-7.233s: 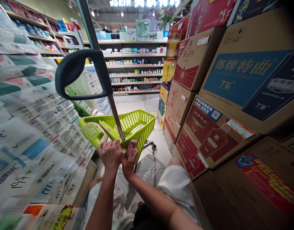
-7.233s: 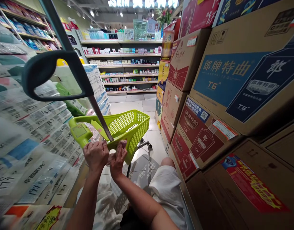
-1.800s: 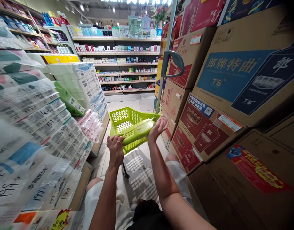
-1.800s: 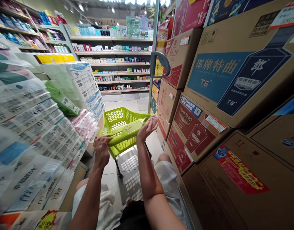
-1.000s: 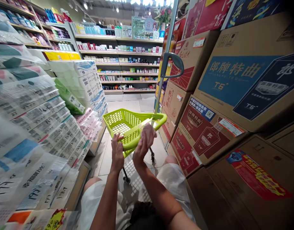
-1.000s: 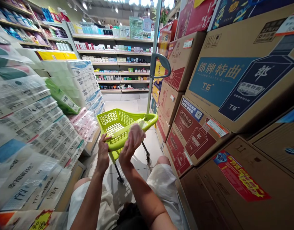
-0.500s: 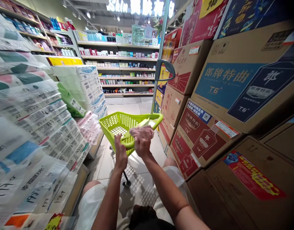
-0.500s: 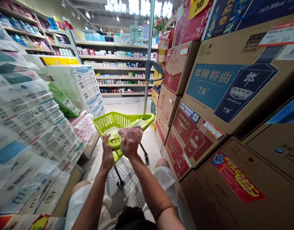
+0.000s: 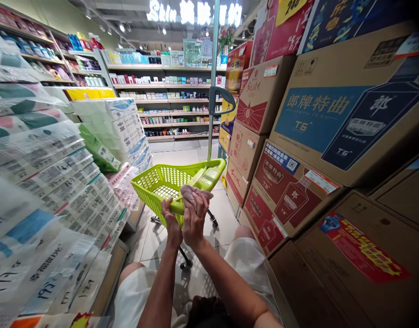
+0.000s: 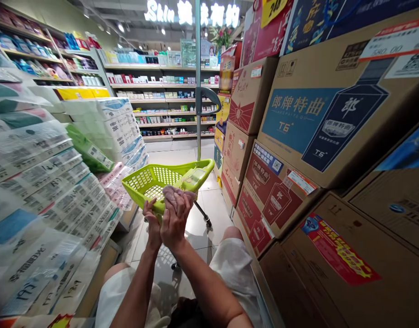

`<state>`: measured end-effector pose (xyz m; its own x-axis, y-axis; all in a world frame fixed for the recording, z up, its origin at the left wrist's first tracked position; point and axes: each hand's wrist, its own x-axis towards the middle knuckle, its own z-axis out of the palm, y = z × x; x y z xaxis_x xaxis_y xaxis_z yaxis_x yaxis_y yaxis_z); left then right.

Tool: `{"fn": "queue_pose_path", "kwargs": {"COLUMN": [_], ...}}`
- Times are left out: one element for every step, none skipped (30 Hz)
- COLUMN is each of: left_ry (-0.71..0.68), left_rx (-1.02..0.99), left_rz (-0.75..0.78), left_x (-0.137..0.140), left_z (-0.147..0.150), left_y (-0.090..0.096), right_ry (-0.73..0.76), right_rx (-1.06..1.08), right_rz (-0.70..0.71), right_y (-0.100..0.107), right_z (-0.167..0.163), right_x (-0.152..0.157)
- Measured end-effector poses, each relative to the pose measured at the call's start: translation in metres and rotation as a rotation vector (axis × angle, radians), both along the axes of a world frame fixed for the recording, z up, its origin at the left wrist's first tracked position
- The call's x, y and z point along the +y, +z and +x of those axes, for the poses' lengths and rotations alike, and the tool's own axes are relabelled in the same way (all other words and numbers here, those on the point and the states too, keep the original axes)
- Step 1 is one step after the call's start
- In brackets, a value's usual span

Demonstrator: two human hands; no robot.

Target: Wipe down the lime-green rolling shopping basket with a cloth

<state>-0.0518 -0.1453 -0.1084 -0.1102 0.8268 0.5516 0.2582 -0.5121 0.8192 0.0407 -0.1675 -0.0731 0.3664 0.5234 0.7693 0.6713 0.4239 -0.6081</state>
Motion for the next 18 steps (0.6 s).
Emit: {"fn": "queue_pose_path", "kwargs": {"left_ry": [0.004, -0.001, -0.013, -0.023, -0.029, -0.029, -0.022, -0.013, -0.006, -0.001, -0.002, -0.007, -0.014, -0.022, -0.03, -0.037, -0.045, -0.056], "left_rx": [0.034, 0.074, 0.119, 0.161, 0.187, 0.197, 0.195, 0.193, 0.195, 0.201, 0.21, 0.221, 0.235, 0.251, 0.27, 0.292, 0.314, 0.333], "left_rz": [0.019, 0.038, 0.05, 0.055, 0.051, 0.04, 0.028, 0.016, 0.008, 0.001, -0.008, -0.018, -0.03, -0.042, -0.053, -0.061, -0.065, -0.068], "left_x": [0.001, 0.001, 0.0, 0.0, -0.001, -0.003, -0.004, -0.005, -0.007, -0.009, -0.011, -0.013, -0.015, -0.018, -0.021, -0.024, -0.026, -0.028], "left_z": [-0.003, -0.006, -0.009, -0.011, -0.012, -0.011, -0.01, -0.007, -0.005, -0.003, -0.001, -0.001, -0.001, -0.002, -0.003, -0.003, -0.003, -0.002], "left_y": [0.002, 0.006, 0.011, 0.015, 0.018, 0.02, 0.021, 0.021, 0.02, 0.018, 0.017, 0.017, 0.018, 0.02, 0.023, 0.027, 0.03, 0.033], "right_ry": [-0.006, -0.012, -0.063, -0.074, -0.06, -0.045, -0.024, -0.006, 0.005, 0.012, 0.019, 0.011, 0.005, -0.006, -0.017, -0.03, -0.029, -0.014], "right_rx": [0.071, 0.162, 0.316, 0.448, 0.561, 0.643, 0.705, 0.745, 0.767, 0.773, 0.753, 0.731, 0.697, 0.663, 0.64, 0.629, 0.637, 0.67], "right_rz": [0.003, -0.004, -0.018, -0.054, -0.078, -0.091, -0.101, -0.105, -0.104, -0.105, -0.103, -0.094, -0.081, -0.066, -0.054, -0.046, -0.044, -0.063], "right_y": [-0.002, -0.002, -0.001, 0.002, 0.004, 0.006, 0.007, 0.007, 0.006, 0.003, 0.0, -0.003, -0.004, -0.003, 0.0, 0.005, 0.01, 0.015], "right_z": [0.006, 0.017, 0.033, 0.049, 0.062, 0.069, 0.069, 0.062, 0.047, 0.029, 0.009, -0.008, -0.019, -0.023, -0.019, -0.007, 0.011, 0.031], "right_x": [0.006, 0.017, 0.03, 0.044, 0.056, 0.063, 0.065, 0.061, 0.051, 0.038, 0.023, 0.01, 0.0, -0.005, -0.004, 0.002, 0.012, 0.023]}}
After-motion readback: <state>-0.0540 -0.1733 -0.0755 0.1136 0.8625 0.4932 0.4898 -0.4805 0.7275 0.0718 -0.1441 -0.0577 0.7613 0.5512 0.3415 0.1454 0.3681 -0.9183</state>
